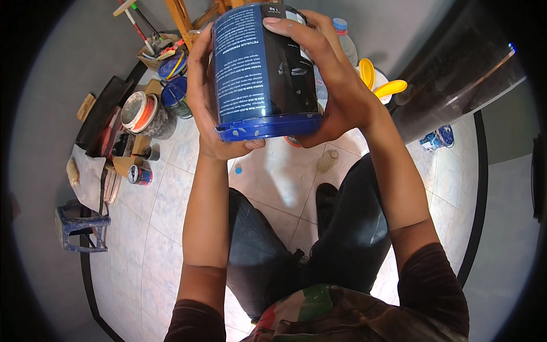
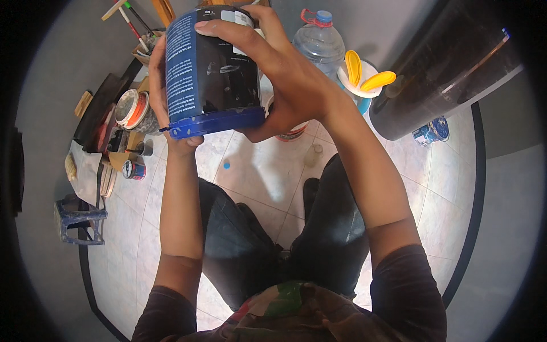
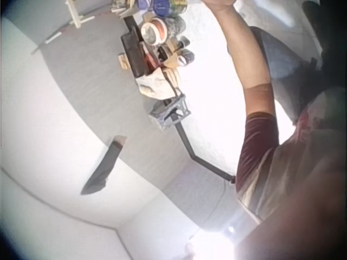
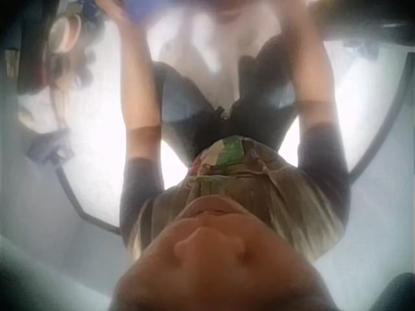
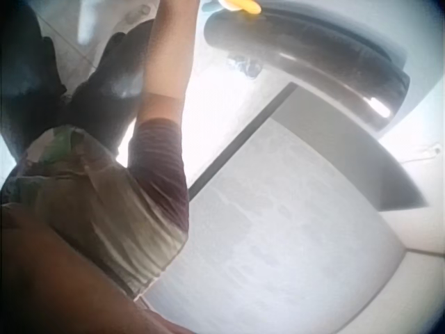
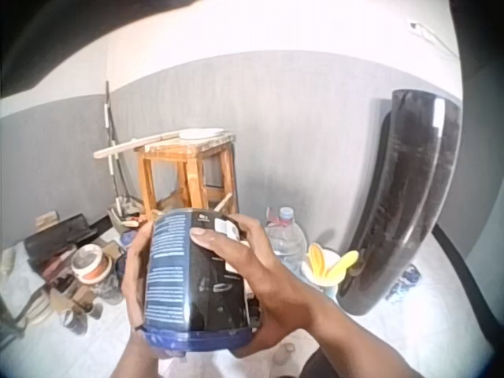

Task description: The person sits on the floor and stirs a grey substance in a blue container using a stick. They add liquid from a small bottle and continue stirring. Finally, they secure the lid on the container.

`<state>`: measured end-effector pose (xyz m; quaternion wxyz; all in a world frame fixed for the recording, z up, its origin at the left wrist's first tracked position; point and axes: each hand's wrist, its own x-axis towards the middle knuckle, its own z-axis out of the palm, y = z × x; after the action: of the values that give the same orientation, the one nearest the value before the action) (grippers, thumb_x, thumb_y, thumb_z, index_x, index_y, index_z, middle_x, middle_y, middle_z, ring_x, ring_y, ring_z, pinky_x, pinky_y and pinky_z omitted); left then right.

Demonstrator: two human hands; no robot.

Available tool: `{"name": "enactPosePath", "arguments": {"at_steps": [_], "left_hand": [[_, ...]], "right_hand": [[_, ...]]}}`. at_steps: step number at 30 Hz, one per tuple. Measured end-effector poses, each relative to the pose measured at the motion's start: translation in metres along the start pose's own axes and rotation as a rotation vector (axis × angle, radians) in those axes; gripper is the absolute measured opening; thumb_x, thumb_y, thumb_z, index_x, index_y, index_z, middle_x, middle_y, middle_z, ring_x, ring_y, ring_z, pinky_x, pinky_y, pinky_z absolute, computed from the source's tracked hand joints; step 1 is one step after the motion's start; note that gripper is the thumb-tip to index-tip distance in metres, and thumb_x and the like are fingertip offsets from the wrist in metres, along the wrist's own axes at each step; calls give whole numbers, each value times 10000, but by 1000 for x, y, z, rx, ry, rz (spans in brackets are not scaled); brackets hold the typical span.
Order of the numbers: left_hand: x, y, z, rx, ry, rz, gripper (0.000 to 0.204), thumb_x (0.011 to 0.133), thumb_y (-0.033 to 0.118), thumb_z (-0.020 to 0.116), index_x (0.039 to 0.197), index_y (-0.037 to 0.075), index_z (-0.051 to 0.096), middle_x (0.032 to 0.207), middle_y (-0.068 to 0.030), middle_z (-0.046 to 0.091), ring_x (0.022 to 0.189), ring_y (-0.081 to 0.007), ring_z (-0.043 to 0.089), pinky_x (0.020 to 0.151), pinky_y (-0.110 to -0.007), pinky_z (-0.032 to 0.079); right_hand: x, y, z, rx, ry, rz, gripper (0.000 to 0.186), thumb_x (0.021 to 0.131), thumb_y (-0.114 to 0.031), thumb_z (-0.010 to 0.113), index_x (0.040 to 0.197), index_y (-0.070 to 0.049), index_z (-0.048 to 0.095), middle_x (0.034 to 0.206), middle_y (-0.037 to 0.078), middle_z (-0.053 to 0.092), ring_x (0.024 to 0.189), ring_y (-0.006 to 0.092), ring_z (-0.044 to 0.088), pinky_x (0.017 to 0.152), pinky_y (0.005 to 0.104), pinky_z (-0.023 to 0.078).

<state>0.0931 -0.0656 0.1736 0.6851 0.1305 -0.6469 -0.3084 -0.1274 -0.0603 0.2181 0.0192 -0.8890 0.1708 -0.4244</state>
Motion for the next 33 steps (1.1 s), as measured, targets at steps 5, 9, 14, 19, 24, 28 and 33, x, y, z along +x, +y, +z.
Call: {"name": "enactPosePath", "arguments": {"at_steps": [5, 9, 14, 19, 24, 28, 33], "left_hand": [[3, 9, 1, -15, -5, 71, 1536, 496, 694, 996, 1639, -55, 296, 1590, -221, 483, 1474, -333, 513, 1247, -435, 413], [2, 15, -2, 104, -24, 134, 1583, 450, 893, 883, 1636, -6, 344, 1586, -196, 475, 1456, -315, 526, 1228, -458, 453], [1, 16, -10, 133, -49, 161, 1594, 451, 928, 866, 1643, 9, 339, 1597, -188, 455, 1462, -316, 514, 1230, -471, 453], [1, 24, -1, -18, 56, -37, 1479, 524, 727, 943, 1635, -37, 335, 1531, -189, 533, 1421, -307, 542, 1248, -417, 372], [-13, 13, -14, -224, 107, -921, 720, 993, 520, 690, 1464, -13, 578, 1350, -147, 689, 1272, -240, 649, 1125, -388, 484], [-80, -42, -39, -164, 147, -1328, 738, 898, 582, 757, 1474, 151, 594, 1432, -82, 657, 1234, -244, 669, 1055, -452, 529], [-106, -30, -18, -182, 187, -1416, 735, 945, 473, 713, 1521, 50, 541, 1410, -109, 659, 1251, -261, 659, 1117, -374, 466]], "right_hand": [[7, -11, -9, 33, -56, -7, 1393, 533, -385, 1019, 1703, -219, 283, 1692, 189, 349, 1462, 544, 330, 1248, 677, 245], [9, -22, -6, 65, -15, 1, 1411, 517, -380, 1026, 1704, -218, 282, 1587, 307, 380, 1440, 565, 342, 1228, 670, 284], [8, -22, -1, 81, 35, -40, 1400, 526, -395, 1022, 1702, -211, 286, 1599, 298, 353, 1450, 546, 349, 1223, 637, 308], [5, -21, 9, 69, 116, 52, 1260, 519, -329, 977, 1634, -136, 423, 1593, 171, 466, 1458, 400, 443, 1202, 468, 402], [-29, 4, 60, 747, 125, 781, 955, 794, -263, 830, 1632, -85, 409, 1440, 139, 560, 1291, 241, 585, 1142, 370, 460], [-84, 20, 123, 1181, 111, 1419, 789, 866, -480, 753, 1523, -119, 505, 1407, 137, 587, 1218, 299, 645, 889, 514, 620], [-113, -3, 138, 1198, 153, 1713, 835, 878, -454, 745, 1588, -126, 453, 1491, 135, 561, 1331, 327, 592, 993, 516, 590]]}}
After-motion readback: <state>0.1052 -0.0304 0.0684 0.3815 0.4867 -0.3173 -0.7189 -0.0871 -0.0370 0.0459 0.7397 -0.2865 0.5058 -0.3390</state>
